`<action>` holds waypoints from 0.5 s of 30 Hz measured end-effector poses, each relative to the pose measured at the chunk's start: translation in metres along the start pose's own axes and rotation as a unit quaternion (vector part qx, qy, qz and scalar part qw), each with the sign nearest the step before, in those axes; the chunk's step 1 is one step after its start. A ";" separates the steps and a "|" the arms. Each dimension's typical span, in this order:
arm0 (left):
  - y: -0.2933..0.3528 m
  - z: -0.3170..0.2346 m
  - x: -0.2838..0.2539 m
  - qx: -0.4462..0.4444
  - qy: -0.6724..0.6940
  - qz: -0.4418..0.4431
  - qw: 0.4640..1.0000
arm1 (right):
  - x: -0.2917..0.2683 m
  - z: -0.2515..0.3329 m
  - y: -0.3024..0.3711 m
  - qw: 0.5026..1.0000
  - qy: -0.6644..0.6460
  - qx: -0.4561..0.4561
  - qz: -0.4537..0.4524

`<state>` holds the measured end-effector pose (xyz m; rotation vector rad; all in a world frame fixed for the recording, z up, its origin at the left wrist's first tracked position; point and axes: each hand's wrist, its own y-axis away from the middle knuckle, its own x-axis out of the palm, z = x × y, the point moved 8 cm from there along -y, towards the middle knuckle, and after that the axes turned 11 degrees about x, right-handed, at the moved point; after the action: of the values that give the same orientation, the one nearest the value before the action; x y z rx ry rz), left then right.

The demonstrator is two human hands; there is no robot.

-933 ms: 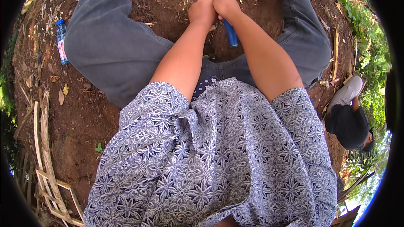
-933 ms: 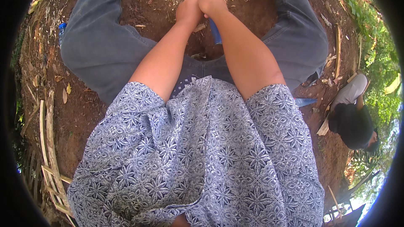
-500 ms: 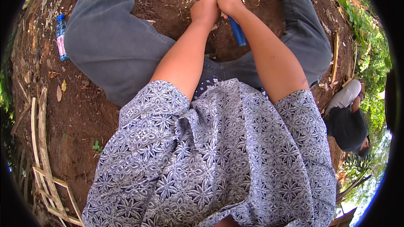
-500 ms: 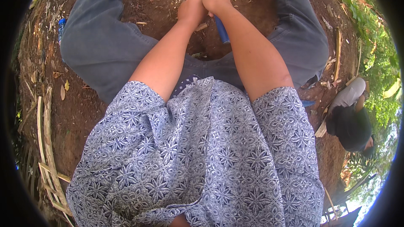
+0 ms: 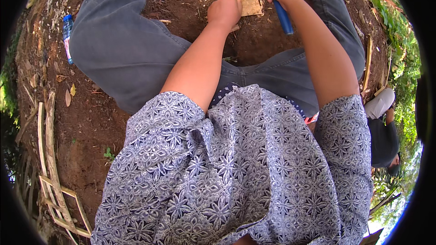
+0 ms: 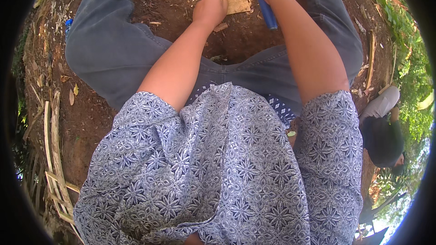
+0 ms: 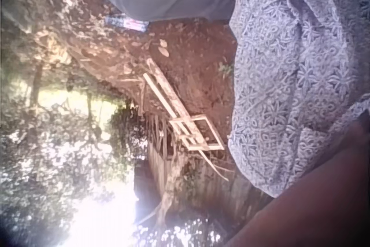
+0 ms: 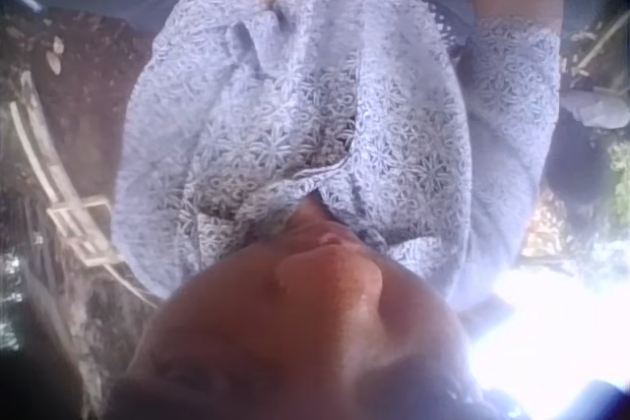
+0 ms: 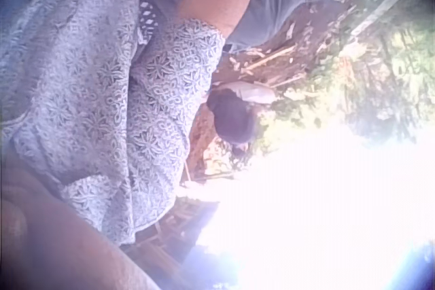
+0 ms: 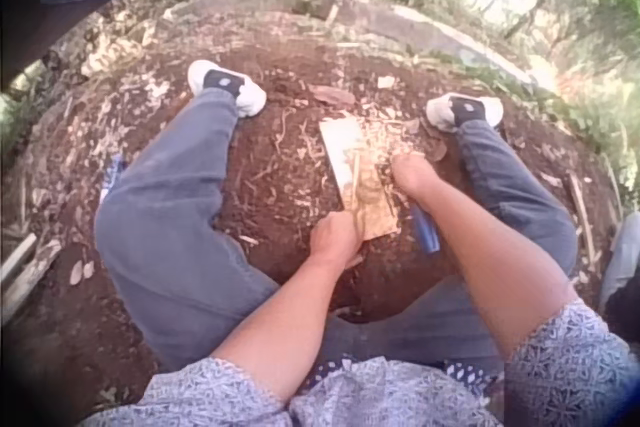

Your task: The person sits on the ground and uses a knife to carve a piece of wood. They hold the wood with one hand and the knife with the other, making precise cuts to shape the wood.

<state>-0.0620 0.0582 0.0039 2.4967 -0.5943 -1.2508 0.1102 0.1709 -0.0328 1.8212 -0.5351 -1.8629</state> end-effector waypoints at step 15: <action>0.001 -0.007 0.006 0.012 -0.006 0.038 0.999 | 0.004 0.061 0.112 0.924 -0.239 0.144 0.263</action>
<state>-0.0532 0.0545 0.0040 2.4636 -0.7041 -1.2381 0.0568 0.0744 0.0313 1.1805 -1.3852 -1.8883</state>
